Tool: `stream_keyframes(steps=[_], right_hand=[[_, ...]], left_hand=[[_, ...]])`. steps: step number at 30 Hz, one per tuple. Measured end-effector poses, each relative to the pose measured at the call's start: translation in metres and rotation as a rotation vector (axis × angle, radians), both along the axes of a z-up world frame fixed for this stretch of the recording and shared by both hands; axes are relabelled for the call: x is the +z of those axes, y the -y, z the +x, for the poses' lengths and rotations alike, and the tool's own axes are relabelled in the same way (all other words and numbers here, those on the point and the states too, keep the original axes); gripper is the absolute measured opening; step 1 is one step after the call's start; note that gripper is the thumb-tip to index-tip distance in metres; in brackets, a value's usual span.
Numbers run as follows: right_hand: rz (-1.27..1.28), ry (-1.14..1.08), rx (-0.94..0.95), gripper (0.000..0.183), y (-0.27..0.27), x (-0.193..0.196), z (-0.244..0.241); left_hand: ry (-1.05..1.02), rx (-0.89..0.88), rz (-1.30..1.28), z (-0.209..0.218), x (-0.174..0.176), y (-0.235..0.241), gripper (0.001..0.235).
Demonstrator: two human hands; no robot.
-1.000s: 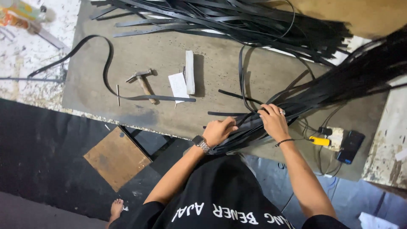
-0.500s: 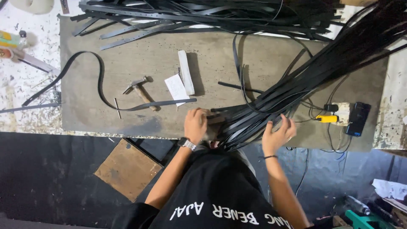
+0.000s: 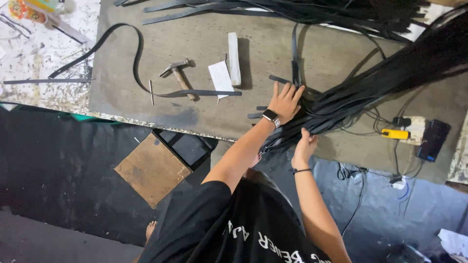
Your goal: The person gathers and organizes long black leather strips on a workbench, then uses a small pointed tool to punch holes along the edge of a strip. The person handles the leather by hand and uses a wooden stick-like tool to create evenly spaced perforations.
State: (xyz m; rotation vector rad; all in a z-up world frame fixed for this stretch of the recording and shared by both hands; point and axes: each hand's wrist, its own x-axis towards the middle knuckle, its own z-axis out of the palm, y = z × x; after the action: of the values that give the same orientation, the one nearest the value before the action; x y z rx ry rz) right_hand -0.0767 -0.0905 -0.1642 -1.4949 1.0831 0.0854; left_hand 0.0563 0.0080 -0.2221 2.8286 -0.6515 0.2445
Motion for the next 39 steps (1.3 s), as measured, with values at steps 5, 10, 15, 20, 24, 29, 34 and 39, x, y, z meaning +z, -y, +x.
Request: stream_keyframes(steps=[5,10,15,20,24,29,34,39], right_hand=[[-0.014,0.023,-0.112,0.089,-0.004,0.008,0.001],[-0.106,-0.003,-0.133,0.079,0.015,-0.075,0.001],[-0.075,0.107,-0.193,0.081,-0.003,-0.054,0.009],[0.065,0.224,-0.281,0.055,-0.015,-0.036,0.013],[0.027,0.19,-0.27,0.048,-0.025,-0.002,0.027],[-0.28,-0.062,0.016,0.087,-0.021,-0.038,0.0],[-0.733,-0.112,0.225,0.081,-0.037,-0.023,-0.021],[-1.039,0.182,0.501,0.067,-0.042,-0.007,-0.031]], left_hand=[[-0.053,-0.115,0.236,0.004,0.022,-0.004,0.041],[-0.066,-0.303,0.164,0.028,0.044,-0.005,0.057],[-0.255,-0.363,0.131,0.035,0.016,0.017,0.067],[-0.783,-0.202,-0.092,-0.007,0.015,0.032,0.063],[-0.869,-0.194,-0.265,-0.039,-0.043,0.032,0.051],[-0.843,-0.094,-0.529,-0.061,0.043,-0.033,0.038],[-0.745,0.069,-0.665,-0.084,0.037,-0.124,0.03],[-0.614,0.418,-0.673,-0.117,0.044,-0.212,0.018]])
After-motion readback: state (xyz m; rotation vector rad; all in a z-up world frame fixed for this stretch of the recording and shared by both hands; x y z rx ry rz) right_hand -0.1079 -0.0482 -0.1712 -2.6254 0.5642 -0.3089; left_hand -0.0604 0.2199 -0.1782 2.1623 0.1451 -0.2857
